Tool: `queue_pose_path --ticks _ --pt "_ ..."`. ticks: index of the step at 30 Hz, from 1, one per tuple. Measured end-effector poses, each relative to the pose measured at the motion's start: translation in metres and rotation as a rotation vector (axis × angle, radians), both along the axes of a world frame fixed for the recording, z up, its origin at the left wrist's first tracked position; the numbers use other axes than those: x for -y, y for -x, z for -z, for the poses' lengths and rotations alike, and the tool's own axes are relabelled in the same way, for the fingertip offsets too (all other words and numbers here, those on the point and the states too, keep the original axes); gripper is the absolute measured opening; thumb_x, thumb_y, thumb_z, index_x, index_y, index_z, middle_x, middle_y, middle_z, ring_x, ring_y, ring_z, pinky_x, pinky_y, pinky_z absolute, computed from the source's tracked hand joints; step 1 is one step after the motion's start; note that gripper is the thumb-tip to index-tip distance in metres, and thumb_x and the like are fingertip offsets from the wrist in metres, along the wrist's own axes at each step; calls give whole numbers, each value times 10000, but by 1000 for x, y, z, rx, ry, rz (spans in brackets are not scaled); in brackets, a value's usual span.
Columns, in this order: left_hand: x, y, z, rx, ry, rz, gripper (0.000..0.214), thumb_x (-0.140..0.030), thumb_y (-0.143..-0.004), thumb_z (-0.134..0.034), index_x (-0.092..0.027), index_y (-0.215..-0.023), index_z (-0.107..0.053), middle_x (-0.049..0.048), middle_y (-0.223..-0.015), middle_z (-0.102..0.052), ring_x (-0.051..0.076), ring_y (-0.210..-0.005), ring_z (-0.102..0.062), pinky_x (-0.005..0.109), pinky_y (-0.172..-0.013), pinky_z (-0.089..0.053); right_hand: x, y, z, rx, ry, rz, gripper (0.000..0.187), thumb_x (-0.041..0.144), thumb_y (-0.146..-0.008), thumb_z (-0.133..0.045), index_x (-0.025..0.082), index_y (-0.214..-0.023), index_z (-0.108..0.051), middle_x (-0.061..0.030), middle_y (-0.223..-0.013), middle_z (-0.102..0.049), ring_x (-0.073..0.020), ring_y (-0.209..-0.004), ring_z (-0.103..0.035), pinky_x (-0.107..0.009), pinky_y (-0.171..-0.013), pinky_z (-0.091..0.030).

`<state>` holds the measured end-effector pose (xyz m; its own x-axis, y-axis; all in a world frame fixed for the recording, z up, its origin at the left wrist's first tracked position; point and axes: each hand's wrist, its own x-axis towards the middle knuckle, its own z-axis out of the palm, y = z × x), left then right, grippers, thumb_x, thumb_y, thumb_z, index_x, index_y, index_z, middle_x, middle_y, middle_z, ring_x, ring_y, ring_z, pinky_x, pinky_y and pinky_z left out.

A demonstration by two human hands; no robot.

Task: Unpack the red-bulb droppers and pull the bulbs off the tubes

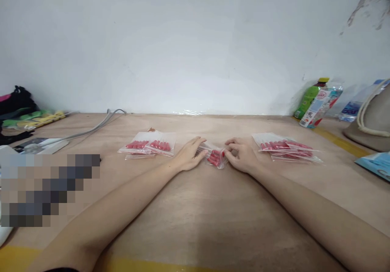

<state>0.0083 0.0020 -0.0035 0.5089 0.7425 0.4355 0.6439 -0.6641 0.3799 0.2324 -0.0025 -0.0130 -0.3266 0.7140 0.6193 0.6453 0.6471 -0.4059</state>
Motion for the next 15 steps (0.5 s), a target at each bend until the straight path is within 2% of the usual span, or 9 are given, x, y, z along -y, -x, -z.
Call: queue_pose_path --ticks 2,4,7,9,12,15 --pt "-2 1 2 -54 19 10 430 -403 -864 -419 -167 -1223 -440 103 -1251 -500 232 -1165 -448 370 -980 -356 -10 -3 8 -10 -75 158 106 173 -709 -535 178 -682 -637 -73 -852 -610 -206 -811 -563 -376 -768 -448" --pt "-3 0 2 -73 20 11 403 -405 -866 -413 -172 -1187 -480 92 -1169 -563 225 -1072 -517 362 -932 -394 -18 -6 14 1 -41 199 149 173 -719 -530 182 -767 -671 -77 -860 -619 -208 -819 -570 -380 -776 -455" --pt "0 0 -1 -61 -40 4 345 -391 -846 -453 -170 -1095 -546 75 -1020 -625 215 -962 -563 358 -900 -405 -22 -8 17 12 49 147 179 233 -758 -538 190 -849 -685 -87 -939 -599 -203 -866 -571 -362 -795 -461" --pt "2 0 -3 -61 -73 46 332 -381 -821 -499 -167 -1067 -564 73 -971 -631 213 -930 -568 354 -886 -410 -20 -10 15 21 74 113 191 267 -766 -549 203 -885 -684 -82 -946 -578 -197 -870 -564 -352 -792 -462" --pt "2 1 -4 -52 -59 97 351 -370 -813 -521 -176 -1104 -556 83 -1024 -619 214 -962 -558 345 -877 -420 -14 -11 8 74 112 41 203 228 -760 -541 226 -909 -678 -50 -832 -557 -167 -762 -551 -307 -696 -465" --pt "-3 1 0 -15 -3 57 343 -341 -825 -514 -176 -1123 -556 84 -1072 -618 211 -1008 -553 339 -894 -421 -10 -11 3 116 164 -78 308 133 -716 -517 234 -974 -652 -27 -795 -539 -148 -711 -530 -271 -637 -448"
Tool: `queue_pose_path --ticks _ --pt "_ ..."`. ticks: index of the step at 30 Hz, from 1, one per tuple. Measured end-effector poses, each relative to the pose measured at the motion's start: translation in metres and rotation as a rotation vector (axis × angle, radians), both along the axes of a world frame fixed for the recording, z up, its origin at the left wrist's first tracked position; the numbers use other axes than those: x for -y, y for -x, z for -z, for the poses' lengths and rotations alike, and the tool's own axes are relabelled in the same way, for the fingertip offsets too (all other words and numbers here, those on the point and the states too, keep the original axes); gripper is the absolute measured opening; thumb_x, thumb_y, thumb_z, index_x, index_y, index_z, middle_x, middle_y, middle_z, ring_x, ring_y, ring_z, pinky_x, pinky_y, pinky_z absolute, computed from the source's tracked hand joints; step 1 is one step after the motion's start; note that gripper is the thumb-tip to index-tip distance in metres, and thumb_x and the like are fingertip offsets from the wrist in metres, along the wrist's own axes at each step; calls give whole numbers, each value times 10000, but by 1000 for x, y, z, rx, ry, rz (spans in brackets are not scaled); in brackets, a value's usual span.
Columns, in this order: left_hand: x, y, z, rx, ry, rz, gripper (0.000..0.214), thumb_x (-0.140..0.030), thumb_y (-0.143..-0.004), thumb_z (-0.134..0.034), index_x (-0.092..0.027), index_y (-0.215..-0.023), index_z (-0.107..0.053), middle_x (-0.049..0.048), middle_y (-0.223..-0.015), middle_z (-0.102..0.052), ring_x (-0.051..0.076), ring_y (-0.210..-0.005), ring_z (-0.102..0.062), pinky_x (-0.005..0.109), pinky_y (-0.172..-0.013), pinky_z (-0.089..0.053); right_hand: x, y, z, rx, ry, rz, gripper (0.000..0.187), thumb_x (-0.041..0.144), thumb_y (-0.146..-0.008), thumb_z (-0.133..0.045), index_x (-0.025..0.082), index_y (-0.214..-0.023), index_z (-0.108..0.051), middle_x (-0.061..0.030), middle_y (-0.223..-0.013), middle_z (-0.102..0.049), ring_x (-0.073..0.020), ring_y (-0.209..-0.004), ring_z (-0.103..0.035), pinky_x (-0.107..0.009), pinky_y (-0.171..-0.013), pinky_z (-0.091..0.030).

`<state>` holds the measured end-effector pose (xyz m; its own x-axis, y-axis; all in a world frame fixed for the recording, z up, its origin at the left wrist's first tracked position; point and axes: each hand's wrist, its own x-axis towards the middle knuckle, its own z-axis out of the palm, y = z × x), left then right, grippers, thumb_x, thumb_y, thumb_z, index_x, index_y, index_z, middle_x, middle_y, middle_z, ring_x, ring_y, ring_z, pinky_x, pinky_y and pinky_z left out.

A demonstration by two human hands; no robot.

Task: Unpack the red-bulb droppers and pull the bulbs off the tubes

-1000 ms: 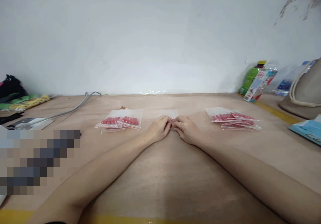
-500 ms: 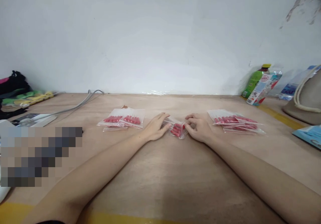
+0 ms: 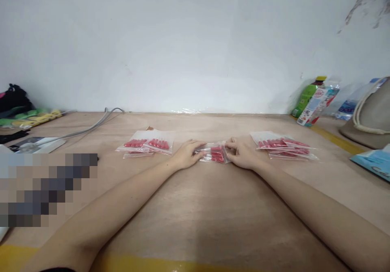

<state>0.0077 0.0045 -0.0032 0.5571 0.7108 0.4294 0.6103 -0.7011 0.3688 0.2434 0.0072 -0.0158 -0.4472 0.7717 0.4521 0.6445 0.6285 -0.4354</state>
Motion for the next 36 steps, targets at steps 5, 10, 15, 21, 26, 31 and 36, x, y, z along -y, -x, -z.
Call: queue_pose_path --ticks 5,10,15,21,26,31,36 --pt "-7 0 7 45 56 -26 286 -309 -845 -483 -186 -1079 -592 61 -1075 -632 192 -994 -576 314 -887 -437 3 1 -5 -49 40 -144 405 96 -669 -523 216 -1051 -585 -43 -955 -566 -181 -871 -534 -310 -747 -446" --pt "-8 1 8 52 74 -28 264 -297 -859 -450 -201 -1040 -616 44 -1046 -646 190 -977 -586 298 -872 -447 6 2 -7 -61 167 -149 290 319 -737 -584 194 -998 -565 -44 -962 -605 -170 -821 -545 -303 -722 -443" --pt "-6 1 6 45 72 -43 286 -320 -866 -437 -198 -1057 -611 50 -1049 -642 191 -973 -583 302 -869 -442 3 7 -3 -96 163 -105 242 311 -767 -538 183 -971 -556 -27 -877 -606 -135 -717 -526 -265 -647 -430" --pt "-1 3 1 -24 27 67 454 -439 -803 -532 -195 -1185 -531 75 -1109 -599 209 -1006 -556 309 -861 -437 10 10 -10 -46 146 -123 184 334 -758 -551 189 -862 -599 -13 -808 -594 -141 -723 -508 -262 -646 -412" --pt "0 3 1 -16 31 45 417 -441 -802 -534 -207 -1147 -558 65 -1095 -605 200 -992 -564 304 -856 -441 14 9 -18 -116 295 -150 301 391 -694 -628 191 -916 -588 -14 -880 -613 -148 -754 -533 -268 -665 -432" --pt "2 3 1 -7 11 25 397 -434 -810 -526 -201 -1128 -571 61 -1089 -608 191 -980 -571 299 -855 -444 11 11 -14 -211 352 -157 247 321 -744 -550 184 -945 -590 -19 -907 -636 -154 -799 -562 -288 -740 -436" --pt "3 3 1 -10 1 -5 396 -443 -809 -522 -203 -1118 -580 61 -1081 -611 195 -990 -568 300 -861 -444 13 12 -15 -226 342 -152 264 277 -719 -565 183 -963 -599 -21 -929 -645 -160 -818 -572 -299 -760 -441"
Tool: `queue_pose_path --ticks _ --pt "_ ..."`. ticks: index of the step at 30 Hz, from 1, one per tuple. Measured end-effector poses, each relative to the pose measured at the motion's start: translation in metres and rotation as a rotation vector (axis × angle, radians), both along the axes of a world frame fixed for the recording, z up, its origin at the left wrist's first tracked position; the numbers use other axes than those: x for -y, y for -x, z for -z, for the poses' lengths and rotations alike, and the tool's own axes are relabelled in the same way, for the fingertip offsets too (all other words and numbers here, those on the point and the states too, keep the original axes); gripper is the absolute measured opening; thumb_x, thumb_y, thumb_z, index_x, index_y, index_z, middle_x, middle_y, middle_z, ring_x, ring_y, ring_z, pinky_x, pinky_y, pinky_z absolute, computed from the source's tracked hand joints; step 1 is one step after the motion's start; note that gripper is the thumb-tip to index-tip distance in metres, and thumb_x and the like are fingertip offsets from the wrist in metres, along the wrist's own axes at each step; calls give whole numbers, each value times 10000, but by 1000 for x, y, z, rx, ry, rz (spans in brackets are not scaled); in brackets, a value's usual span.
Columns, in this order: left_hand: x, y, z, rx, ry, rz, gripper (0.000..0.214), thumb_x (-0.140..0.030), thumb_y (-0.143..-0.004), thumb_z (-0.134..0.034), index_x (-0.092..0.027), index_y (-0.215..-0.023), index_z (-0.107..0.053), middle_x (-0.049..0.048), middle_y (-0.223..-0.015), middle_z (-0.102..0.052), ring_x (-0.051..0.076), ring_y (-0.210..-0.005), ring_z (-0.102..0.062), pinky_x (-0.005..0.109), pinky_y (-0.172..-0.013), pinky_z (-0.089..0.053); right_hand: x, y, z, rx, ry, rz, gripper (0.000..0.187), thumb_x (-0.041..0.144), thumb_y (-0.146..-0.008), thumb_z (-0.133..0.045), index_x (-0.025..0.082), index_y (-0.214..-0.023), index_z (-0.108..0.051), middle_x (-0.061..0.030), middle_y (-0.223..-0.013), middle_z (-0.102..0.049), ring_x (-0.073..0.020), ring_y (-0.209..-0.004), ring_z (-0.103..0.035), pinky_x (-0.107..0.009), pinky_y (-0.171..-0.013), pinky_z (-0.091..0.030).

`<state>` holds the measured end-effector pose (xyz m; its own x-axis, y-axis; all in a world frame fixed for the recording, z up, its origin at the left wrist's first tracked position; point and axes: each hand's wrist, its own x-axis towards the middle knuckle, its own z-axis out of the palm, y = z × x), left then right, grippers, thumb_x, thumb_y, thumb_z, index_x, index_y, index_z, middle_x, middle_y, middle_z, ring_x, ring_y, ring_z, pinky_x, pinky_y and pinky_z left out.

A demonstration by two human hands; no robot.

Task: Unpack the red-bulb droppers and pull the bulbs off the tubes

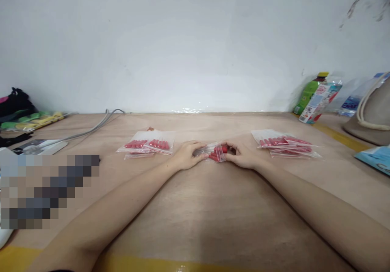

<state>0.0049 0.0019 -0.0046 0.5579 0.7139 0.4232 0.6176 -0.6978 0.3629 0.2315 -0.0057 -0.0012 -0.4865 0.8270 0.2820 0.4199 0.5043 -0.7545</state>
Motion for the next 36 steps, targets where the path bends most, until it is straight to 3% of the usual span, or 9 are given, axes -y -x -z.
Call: queue_pose_path --ticks 7,10,14,17,20,27,31,34,36 --pt "-2 2 0 -15 -18 -33 419 -463 -804 -513 -200 -1124 -579 58 -1073 -615 193 -971 -575 304 -862 -445 -8 -2 9 -144 2 13 260 370 -744 -568 183 -915 -623 -29 -909 -659 -156 -815 -591 -311 -770 -460" --pt "-4 7 0 -40 -38 -91 435 -474 -789 -518 -194 -1114 -586 62 -1076 -615 207 -985 -570 322 -881 -434 -15 -5 14 -298 28 159 305 382 -725 -585 179 -951 -604 -28 -831 -656 -140 -728 -604 -297 -705 -484" --pt "-5 14 0 -108 -83 -229 429 -466 -755 -547 -206 -1093 -596 59 -1092 -609 244 -1040 -535 404 -940 -378 -26 -9 18 -437 19 409 249 380 -685 -603 174 -825 -610 -15 -706 -628 -119 -570 -583 -278 -583 -494" --pt "-3 15 0 -138 -141 -280 440 -451 -755 -544 -208 -1120 -576 61 -1119 -595 253 -1078 -503 439 -974 -335 -29 -10 20 -483 -58 507 234 367 -681 -595 170 -807 -605 -43 -779 -636 -138 -660 -596 -299 -648 -503" --pt "-2 15 0 -138 -147 -221 458 -424 -781 -514 -201 -1181 -536 67 -1182 -555 231 -1117 -480 397 -989 -342 -25 -12 23 -485 -147 575 273 358 -696 -589 165 -888 -612 -65 -847 -635 -163 -769 -593 -331 -736 -489" --pt "-5 15 -1 -193 32 -220 476 -500 -827 -415 -221 -1192 -541 75 -1269 -494 231 -1176 -453 376 -1007 -345 -7 -32 26 -218 -583 681 252 301 -765 -529 179 -975 -595 -57 -857 -625 -152 -733 -581 -299 -705 -472" --pt "-2 13 -2 -240 23 -272 485 -493 -847 -387 -212 -1223 -512 90 -1286 -481 242 -1204 -425 404 -1025 -314 1 -36 22 140 -602 644 174 316 -779 -519 211 -874 -620 -14 -740 -622 -149 -664 -562 -291 -660 -402" --pt "1 12 -3 -236 1 -296 489 -482 -858 -376 -193 -1231 -502 102 -1275 -490 241 -1198 -429 404 -1020 -320 7 -31 21 436 -629 633 183 372 -780 -531 234 -824 -643 -5 -663 -600 -180 -703 -560 -331 -702 -323" --pt "2 12 -2 -215 -26 -299 480 -470 -859 -385 -185 -1228 -503 105 -1259 -501 241 -1182 -441 405 -1010 -332 9 -28 20 525 -631 633 224 417 -784 -527 232 -810 -650 -19 -681 -595 -196 -750 -553 -345 -726 -284"
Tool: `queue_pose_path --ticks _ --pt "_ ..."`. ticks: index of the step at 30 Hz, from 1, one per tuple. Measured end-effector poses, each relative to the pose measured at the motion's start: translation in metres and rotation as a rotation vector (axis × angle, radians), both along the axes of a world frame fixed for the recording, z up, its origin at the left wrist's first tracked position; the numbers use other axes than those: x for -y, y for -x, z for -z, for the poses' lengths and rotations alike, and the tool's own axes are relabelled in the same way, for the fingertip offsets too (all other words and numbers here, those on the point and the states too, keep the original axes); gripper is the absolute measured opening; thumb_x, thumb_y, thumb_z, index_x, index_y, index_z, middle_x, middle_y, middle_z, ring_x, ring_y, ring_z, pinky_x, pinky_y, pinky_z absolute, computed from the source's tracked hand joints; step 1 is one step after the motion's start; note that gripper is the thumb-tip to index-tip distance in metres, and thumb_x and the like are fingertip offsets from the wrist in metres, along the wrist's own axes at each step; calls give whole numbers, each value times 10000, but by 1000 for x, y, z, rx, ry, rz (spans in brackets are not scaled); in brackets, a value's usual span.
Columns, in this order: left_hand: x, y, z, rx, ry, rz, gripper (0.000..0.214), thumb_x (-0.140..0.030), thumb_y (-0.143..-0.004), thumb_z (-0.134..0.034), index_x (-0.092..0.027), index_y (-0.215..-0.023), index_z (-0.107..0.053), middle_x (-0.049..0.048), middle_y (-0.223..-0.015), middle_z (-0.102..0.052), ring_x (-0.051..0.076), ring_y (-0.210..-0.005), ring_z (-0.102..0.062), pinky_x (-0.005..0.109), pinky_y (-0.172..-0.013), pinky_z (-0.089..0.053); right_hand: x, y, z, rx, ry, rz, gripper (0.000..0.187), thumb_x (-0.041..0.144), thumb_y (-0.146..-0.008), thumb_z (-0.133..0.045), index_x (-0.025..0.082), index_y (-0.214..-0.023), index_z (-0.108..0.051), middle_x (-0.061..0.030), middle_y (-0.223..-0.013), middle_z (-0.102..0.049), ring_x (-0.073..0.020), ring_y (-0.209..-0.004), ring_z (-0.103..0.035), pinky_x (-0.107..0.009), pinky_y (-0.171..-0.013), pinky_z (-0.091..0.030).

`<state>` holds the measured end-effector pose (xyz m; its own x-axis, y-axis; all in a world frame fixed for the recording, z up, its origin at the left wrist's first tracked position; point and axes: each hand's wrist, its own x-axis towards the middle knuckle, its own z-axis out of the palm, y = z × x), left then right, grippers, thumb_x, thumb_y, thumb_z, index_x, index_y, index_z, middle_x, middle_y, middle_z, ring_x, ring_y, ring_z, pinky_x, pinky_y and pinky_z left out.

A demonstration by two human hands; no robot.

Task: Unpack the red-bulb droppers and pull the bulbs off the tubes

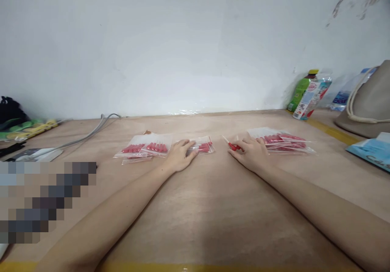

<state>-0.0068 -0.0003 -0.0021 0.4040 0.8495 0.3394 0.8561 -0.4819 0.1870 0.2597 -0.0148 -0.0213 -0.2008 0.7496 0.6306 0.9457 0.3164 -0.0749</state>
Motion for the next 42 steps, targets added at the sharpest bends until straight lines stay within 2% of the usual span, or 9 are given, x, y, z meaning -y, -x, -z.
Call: queue_pose_path --ticks 5,10,16,22,28,31,34,38,42 --pt "-1 2 2 75 -95 66 409 -392 -842 -451 -174 -1178 -537 92 -1207 -540 234 -1128 -481 400 -985 -364 3 2 -5 -26 53 42 305 501 -753 -529 225 -799 -652 -50 -836 -569 -194 -785 -517 -337 -713 -255" --pt "-5 4 4 125 -96 139 290 -253 -864 -396 -202 -1085 -576 51 -1111 -593 201 -1046 -533 363 -935 -408 4 3 -10 -36 95 -47 253 419 -766 -521 234 -891 -641 -52 -882 -578 -212 -869 -505 -334 -709 -246" --pt "-5 4 5 158 -74 81 272 -277 -819 -468 -206 -1053 -587 43 -1005 -633 208 -930 -575 350 -836 -454 2 9 -10 -26 94 -93 202 306 -801 -473 211 -831 -649 -41 -778 -648 -200 -817 -518 -369 -777 -230" --pt "-3 6 0 265 -30 11 321 -356 -747 -562 -179 -1010 -612 48 -979 -648 200 -866 -595 329 -784 -487 -1 8 -6 -7 10 12 213 300 -786 -470 197 -720 -645 -55 -777 -649 -219 -847 -504 -392 -779 -219" --pt "-2 10 -4 202 92 203 326 -317 -809 -483 -191 -1088 -598 52 -1142 -603 202 -1038 -559 329 -901 -450 4 13 -11 -12 -21 -42 190 278 -777 -480 204 -775 -655 -60 -864 -624 -210 -870 -490 -390 -790 -220" --pt "-2 10 -3 204 125 285 329 -277 -823 -454 -206 -1118 -583 40 -1166 -592 194 -1070 -544 326 -934 -431 2 23 -18 -28 31 -144 206 264 -795 -469 209 -797 -668 -52 -833 -630 -194 -845 -496 -374 -792 -240" --pt "-2 10 -3 205 146 339 339 -249 -820 -450 -219 -1136 -568 33 -1165 -591 192 -1070 -541 334 -943 -424 -6 35 -27 -13 173 -241 207 299 -808 -482 241 -831 -680 -46 -827 -638 -200 -853 -497 -369 -785 -257" --pt "-3 12 -3 204 156 345 373 -246 -809 -459 -217 -1174 -536 41 -1192 -572 196 -1081 -532 337 -928 -434 -15 45 -32 -10 341 -306 207 351 -806 -504 273 -911 -666 -41 -868 -640 -219 -907 -498 -375 -804 -278" --pt "-3 13 -4 193 191 313 397 -268 -806 -472 -213 -1198 -509 42 -1228 -548 197 -1094 -527 343 -937 -432 -17 46 -32 -67 430 -360 231 344 -776 -547 231 -956 -638 -55 -945 -634 -223 -942 -507 -352 -812 -330"
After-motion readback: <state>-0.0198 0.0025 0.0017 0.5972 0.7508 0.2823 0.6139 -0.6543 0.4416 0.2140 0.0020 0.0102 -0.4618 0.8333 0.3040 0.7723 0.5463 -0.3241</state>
